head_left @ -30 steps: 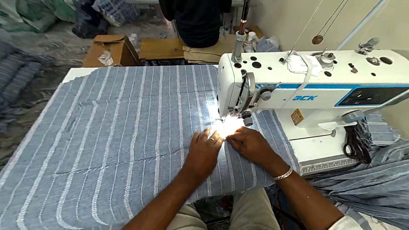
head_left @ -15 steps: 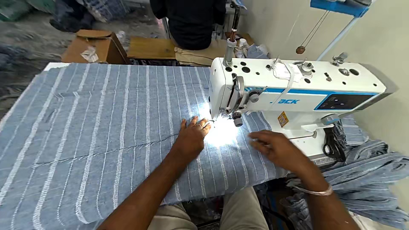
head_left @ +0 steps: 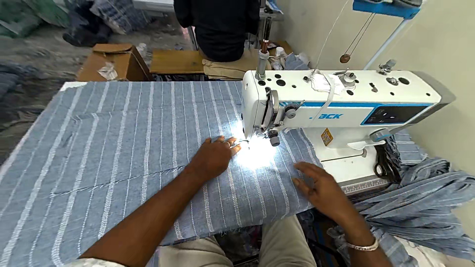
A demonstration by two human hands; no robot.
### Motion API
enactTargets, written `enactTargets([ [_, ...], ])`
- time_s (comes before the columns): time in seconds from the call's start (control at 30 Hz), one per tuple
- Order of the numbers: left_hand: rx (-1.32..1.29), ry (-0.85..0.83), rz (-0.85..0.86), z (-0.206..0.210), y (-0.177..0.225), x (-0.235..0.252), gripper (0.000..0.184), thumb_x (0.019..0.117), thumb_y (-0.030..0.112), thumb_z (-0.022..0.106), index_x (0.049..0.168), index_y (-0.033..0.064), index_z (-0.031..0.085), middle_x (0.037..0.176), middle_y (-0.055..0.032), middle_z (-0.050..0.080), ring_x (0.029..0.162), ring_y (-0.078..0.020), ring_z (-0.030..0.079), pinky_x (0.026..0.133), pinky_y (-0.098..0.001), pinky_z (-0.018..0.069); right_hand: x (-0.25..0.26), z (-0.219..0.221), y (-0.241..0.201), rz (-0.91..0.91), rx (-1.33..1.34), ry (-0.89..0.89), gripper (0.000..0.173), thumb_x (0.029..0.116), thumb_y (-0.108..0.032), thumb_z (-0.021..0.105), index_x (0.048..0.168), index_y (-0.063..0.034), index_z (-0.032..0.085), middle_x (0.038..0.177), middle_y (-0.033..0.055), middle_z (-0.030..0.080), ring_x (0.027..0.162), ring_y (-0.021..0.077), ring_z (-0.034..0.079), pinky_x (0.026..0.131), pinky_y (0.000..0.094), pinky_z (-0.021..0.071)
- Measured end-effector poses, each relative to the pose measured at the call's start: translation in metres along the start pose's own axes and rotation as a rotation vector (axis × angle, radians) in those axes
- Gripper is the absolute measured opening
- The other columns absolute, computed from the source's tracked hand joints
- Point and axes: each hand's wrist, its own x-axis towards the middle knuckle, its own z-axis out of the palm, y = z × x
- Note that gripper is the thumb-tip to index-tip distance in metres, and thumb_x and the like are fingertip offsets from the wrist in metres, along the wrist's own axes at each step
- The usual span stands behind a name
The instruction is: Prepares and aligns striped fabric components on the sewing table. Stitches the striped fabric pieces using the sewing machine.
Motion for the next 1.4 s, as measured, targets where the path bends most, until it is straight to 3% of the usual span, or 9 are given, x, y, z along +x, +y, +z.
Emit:
enactTargets([
  [0.27, -0.061, 0.241, -0.181, 0.034, -0.106, -0.083, 0.056, 0.1087, 0.042, 0.029, 0.152, 0.0152, 0.052, 0.158, -0.0074, 0.05, 0.148, -0.0406, 0.041, 0.114, -0.0741, 0.029, -0.011, 0.083, -0.062, 0.011, -0.184, 0.014, 0.07, 0.106, -0.06, 0.035, 0.159, -0.0142, 0.042, 0.163, 0.0104, 0.041, 0.155, 0.0315, 0.03, 0.119, 0.0756, 0.0157],
  [0.37, -0.089, 0.294, -0.42, 0.051, -0.082, -0.135, 0.067, 0.1063, 0.044, 0.024, 0.156, 0.0045, 0.043, 0.162, -0.0197, 0.04, 0.149, -0.0503, 0.033, 0.112, -0.0794, 0.0249, 0.032, 0.082, -0.03, -0.209, -0.292, -0.003, 0.063, 0.1094, -0.051, 0.028, 0.157, -0.0121, 0.045, 0.162, 0.009, 0.043, 0.154, 0.0312, 0.033, 0.121, 0.0709, 0.0181],
  [0.5, -0.178, -0.302, -0.49, -0.008, 0.027, -0.189, 0.081, 0.1062, 0.059, 0.037, 0.159, -0.0025, 0.033, 0.161, -0.0339, 0.032, 0.137, -0.059, 0.044, 0.105, -0.0693, 0.0441, 0.129, 0.014, 0.019, -0.376, -0.369, -0.16, 0.046, 0.1094, -0.036, 0.042, 0.135, -0.0042, 0.063, 0.137, 0.0201, 0.063, 0.13, 0.0409, 0.057, 0.107, 0.0668, 0.0395],
  [0.6, -0.374, -0.341, -0.315, -0.039, 0.044, -0.196, 0.071, 0.1027, 0.067, 0.039, 0.148, 0.0159, 0.057, 0.137, -0.0182, 0.066, 0.117, -0.0395, 0.068, 0.097, -0.0636, 0.0528, 0.161, 0.009, 0.016, -0.148, -0.435, 0.02, 0.04, 0.1032, -0.034, 0.055, 0.116, -0.0003, 0.072, 0.119, 0.0281, 0.068, 0.119, 0.0472, 0.063, 0.097, 0.07, 0.0466],
  [0.77, -0.232, 0.17, -0.26, 0.016, -0.066, -0.17, 0.062, 0.1045, 0.058, 0.044, 0.153, 0.0209, 0.052, 0.16, -0.0085, 0.047, 0.146, -0.0329, 0.045, 0.115, -0.0641, 0.0381, 0.079, 0.059, -0.059, 0.105, -0.209, 0.156, 0.059, 0.1081, -0.039, 0.044, 0.152, -0.0004, 0.046, 0.158, 0.0291, 0.04, 0.149, 0.0522, 0.03, 0.11, 0.085, 0.0188],
  [1.0, -0.025, 0.321, -0.316, 0.075, -0.087, -0.187, 0.093, 0.0906, 0.086, 0.028, 0.157, 0.0238, 0.047, 0.167, -0.0062, 0.036, 0.156, -0.0355, 0.028, 0.121, -0.0703, 0.0187, 0.017, -0.007, 0.129, -0.199, -0.382, 0.059, 0.079, 0.1001, -0.064, 0.039, 0.155, -0.0081, 0.045, 0.154, 0.0155, 0.051, 0.141, 0.0359, 0.05, 0.115, 0.0608, 0.04],
  [1.1, -0.094, 0.345, -0.309, 0.072, -0.085, -0.184, 0.088, 0.0929, 0.081, 0.032, 0.155, 0.0204, 0.05, 0.164, -0.0077, 0.041, 0.154, -0.0362, 0.031, 0.12, -0.0707, 0.0196, 0.029, -0.041, 0.138, -0.224, -0.493, 0.033, 0.069, 0.1021, -0.053, 0.047, 0.15, -0.0041, 0.05, 0.144, 0.0204, 0.058, 0.131, 0.0422, 0.058, 0.108, 0.0622, 0.0454],
  [1.27, -0.28, 0.54, -0.295, 0.047, -0.066, -0.161, 0.042, 0.1035, 0.026, 0.048, 0.136, 0.0069, 0.066, 0.145, -0.014, 0.06, 0.141, -0.0368, 0.05, 0.117, -0.0636, 0.0345, 0.033, 0.014, -0.018, 0.008, -0.014, 0.107, 0.059, 0.1021, -0.034, 0.062, 0.152, -0.0074, 0.046, 0.126, 0.0132, 0.069, 0.1, 0.0268, 0.073, 0.086, 0.051, 0.0615],
  [1.4, -0.216, 0.237, -0.319, 0.029, -0.007, -0.125, 0.055, 0.0927, 0.014, 0.063, 0.147, 0.0132, 0.057, 0.159, -0.0117, 0.047, 0.149, -0.04, 0.037, 0.115, -0.0716, 0.0288, 0.04, 0.065, -0.094, 0.162, 0.236, 0.061, 0.074, 0.0998, -0.046, 0.064, 0.156, -0.0059, 0.037, 0.114, 0.0164, 0.07, 0.088, 0.0309, 0.072, 0.077, 0.0546, 0.0602],
])
